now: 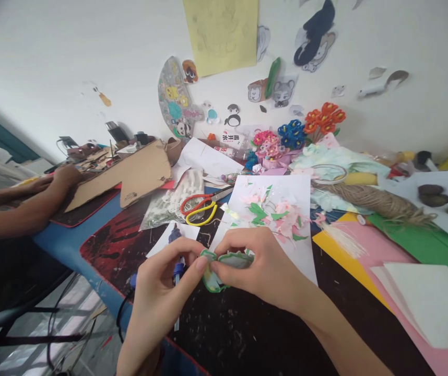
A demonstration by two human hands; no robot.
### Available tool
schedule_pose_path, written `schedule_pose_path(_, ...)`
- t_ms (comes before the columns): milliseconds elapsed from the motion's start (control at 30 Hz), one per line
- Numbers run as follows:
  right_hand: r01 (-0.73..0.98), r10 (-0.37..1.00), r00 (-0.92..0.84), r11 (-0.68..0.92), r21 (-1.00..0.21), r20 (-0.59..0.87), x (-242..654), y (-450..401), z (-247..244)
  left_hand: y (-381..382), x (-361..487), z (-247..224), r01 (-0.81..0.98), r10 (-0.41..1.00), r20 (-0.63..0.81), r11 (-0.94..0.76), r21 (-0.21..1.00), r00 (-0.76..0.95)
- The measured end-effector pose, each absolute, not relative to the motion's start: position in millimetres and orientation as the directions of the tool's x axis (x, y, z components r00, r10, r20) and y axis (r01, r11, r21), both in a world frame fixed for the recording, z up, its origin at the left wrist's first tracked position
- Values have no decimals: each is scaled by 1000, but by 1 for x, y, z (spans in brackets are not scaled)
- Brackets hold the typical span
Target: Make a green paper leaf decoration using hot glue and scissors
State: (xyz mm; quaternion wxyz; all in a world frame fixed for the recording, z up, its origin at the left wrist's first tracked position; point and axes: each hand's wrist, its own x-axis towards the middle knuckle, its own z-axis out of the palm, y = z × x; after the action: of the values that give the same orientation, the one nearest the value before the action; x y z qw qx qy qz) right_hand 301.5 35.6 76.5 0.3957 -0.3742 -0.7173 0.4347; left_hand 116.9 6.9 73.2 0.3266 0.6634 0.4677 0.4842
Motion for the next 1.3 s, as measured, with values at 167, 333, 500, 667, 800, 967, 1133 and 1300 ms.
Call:
schedule_pose_path(167, 154, 867, -429, 348, -925, 255, 300, 35, 74, 6, 121, 69, 272, 931, 365, -354, 895, 11)
schedule_pose_path(333, 158, 874, -426, 328, -931, 236, 300, 35, 75, 3, 120, 70, 292, 942, 337, -321, 901, -4)
schedule_pose_path(500, 163, 871, -444, 310, -937, 211, 301, 35, 77, 5, 114, 73, 314, 949, 307, -315, 896, 75)
schedule_pose_path(667, 178, 873, -456, 280, -944, 173, 303, 37, 76, 7, 118, 70, 276, 961, 267, -275, 921, 66)
schedule_pose_path(800, 255, 894, -433, 243, -936, 114, 306, 39, 75, 9, 122, 65, 167, 970, 239, -228, 959, -49)
schedule_pose_path(967, 275, 926, -378, 101, -956, -11, 309, 39, 76, 12, 120, 65, 86, 978, 195, -188, 978, -80)
schedule_pose_path(1133, 136, 909, -416, 49, -989, -13, 312, 42, 75, 8, 116, 73, 129, 973, 220, -227, 965, 70)
schedule_pose_path(1300, 59, 911, -411, 55, -997, 26, 312, 43, 74, -1, 115, 73, 155, 964, 242, -257, 954, 110)
